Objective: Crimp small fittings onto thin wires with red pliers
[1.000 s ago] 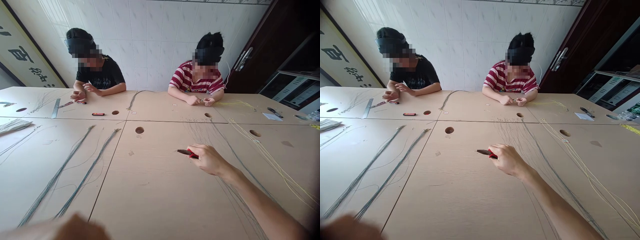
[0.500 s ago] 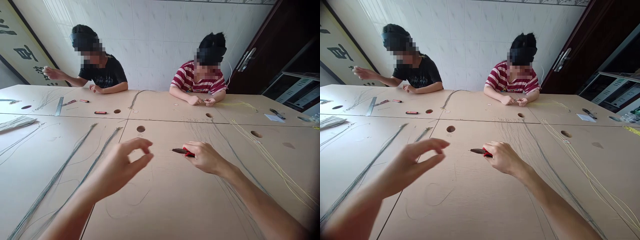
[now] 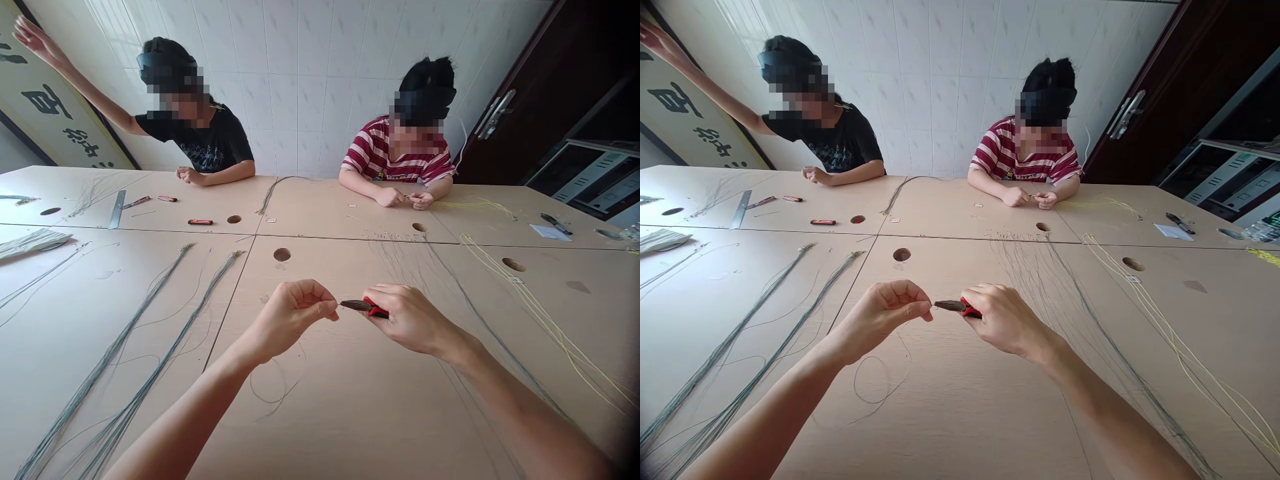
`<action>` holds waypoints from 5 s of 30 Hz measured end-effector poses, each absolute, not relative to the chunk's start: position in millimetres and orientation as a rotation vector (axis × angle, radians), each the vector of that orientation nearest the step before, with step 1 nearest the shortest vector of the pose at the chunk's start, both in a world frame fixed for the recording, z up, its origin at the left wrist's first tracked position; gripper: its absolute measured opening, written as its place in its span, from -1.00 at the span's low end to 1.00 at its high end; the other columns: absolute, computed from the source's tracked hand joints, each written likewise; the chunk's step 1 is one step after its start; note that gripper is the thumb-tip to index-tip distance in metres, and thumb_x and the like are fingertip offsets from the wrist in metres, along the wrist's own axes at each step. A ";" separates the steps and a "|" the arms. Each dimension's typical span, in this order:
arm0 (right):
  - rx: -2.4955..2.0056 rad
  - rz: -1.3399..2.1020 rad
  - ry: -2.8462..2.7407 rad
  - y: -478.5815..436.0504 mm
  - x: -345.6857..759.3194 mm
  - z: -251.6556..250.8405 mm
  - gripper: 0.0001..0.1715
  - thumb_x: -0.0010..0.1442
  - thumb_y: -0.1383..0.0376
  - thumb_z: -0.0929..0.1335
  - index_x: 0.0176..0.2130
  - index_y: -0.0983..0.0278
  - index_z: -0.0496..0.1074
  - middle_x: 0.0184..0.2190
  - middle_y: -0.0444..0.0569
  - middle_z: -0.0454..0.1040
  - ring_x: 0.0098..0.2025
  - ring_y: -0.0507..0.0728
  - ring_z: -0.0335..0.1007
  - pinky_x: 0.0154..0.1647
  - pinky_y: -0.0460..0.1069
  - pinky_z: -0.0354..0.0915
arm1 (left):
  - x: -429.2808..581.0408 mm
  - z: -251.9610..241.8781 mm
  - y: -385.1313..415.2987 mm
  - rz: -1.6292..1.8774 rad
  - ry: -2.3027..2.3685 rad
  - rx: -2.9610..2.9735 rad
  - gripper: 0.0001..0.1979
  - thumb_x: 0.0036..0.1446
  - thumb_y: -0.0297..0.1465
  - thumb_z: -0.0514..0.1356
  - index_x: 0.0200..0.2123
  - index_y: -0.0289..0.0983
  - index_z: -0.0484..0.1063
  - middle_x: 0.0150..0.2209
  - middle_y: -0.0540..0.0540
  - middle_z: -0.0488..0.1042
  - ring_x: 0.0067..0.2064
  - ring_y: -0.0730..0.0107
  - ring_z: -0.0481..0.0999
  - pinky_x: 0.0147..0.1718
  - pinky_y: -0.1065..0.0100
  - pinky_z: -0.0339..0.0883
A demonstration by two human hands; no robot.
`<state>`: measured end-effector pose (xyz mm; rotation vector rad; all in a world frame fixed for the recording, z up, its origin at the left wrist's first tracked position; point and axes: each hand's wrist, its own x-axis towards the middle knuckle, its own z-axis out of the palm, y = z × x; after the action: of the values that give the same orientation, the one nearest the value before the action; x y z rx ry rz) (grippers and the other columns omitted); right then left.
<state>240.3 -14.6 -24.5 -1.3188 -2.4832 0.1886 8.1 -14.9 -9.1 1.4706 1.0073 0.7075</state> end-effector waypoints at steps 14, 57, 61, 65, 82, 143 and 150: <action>-1.185 1.045 -1.651 -28.4 211.8 -7.7 -0.70 0.22 0.07 0.35 -0.37 0.24 0.46 -0.51 -0.15 0.30 -0.44 0.01 0.17 -0.41 -0.06 0.16 | 19.4 2.9 -21.3 0.888 1.111 1.659 -0.79 0.23 -0.25 0.15 -0.33 -0.23 0.50 -0.33 -0.02 0.53 -0.62 0.64 0.05 -0.66 0.47 -0.05; -1.266 0.871 -1.881 -31.4 206.9 -2.9 -0.76 0.28 0.17 0.32 -0.40 0.22 0.34 -0.50 -0.21 0.29 -0.43 -0.01 0.17 -0.39 -0.10 0.16 | 15.5 -4.6 -12.4 0.810 0.870 1.468 -0.93 0.16 -0.42 0.20 -0.34 -0.31 0.44 -0.33 -0.07 0.52 -0.20 0.33 0.52 -0.14 0.25 0.37; -1.283 0.857 -1.894 -31.4 207.0 -3.7 -0.76 0.29 0.16 0.31 -0.39 0.21 0.35 -0.48 -0.20 0.28 -0.43 -0.01 0.17 -0.39 -0.09 0.16 | 15.6 -2.5 -13.0 0.795 0.892 1.444 -0.94 0.15 -0.44 0.19 -0.35 -0.29 0.45 -0.33 -0.05 0.54 -0.21 0.34 0.51 -0.14 0.26 0.34; -1.285 0.831 -1.908 -31.2 207.0 -5.0 -0.77 0.29 0.18 0.31 -0.38 0.22 0.34 -0.48 -0.19 0.28 -0.44 -0.01 0.17 -0.39 -0.10 0.17 | 16.1 -1.8 -13.4 0.791 0.912 1.431 -0.94 0.14 -0.43 0.20 -0.38 -0.29 0.44 -0.34 -0.04 0.54 -0.21 0.34 0.51 -0.15 0.26 0.33; -1.245 0.805 -1.931 -32.6 206.2 -2.0 -0.81 0.29 0.23 0.31 -0.38 0.22 0.36 -0.46 -0.16 0.36 -0.42 0.00 0.23 -0.38 -0.09 0.20 | 16.2 -6.4 -11.4 0.799 0.853 1.395 -0.91 0.15 -0.40 0.20 -0.38 -0.30 0.42 -0.38 -0.05 0.50 -0.27 0.37 0.45 -0.15 0.24 0.32; -1.201 0.808 -1.972 -33.0 207.0 -3.6 -0.85 0.29 0.32 0.31 -0.37 0.19 0.37 -0.43 -0.19 0.35 -0.38 0.00 0.24 -0.40 -0.09 0.13 | 16.2 -4.5 -10.8 0.763 0.961 1.464 -0.87 0.14 -0.37 0.15 -0.43 -0.26 0.43 -0.38 -0.08 0.55 -0.25 0.29 0.52 -0.29 0.31 0.33; -1.199 0.804 -1.981 -31.6 206.1 -5.3 -0.84 0.28 0.34 0.32 -0.38 0.19 0.36 -0.44 -0.21 0.32 -0.39 -0.01 0.21 -0.41 -0.10 0.10 | 17.2 -2.8 -10.3 0.726 0.967 1.465 -0.86 0.17 -0.38 0.13 -0.41 -0.28 0.41 -0.36 -0.07 0.54 -0.24 0.33 0.48 -0.30 0.34 0.27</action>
<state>206.1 -31.6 -5.3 -1.1990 -1.9808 0.8044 17.2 -10.3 -2.8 1.4646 0.9671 0.7258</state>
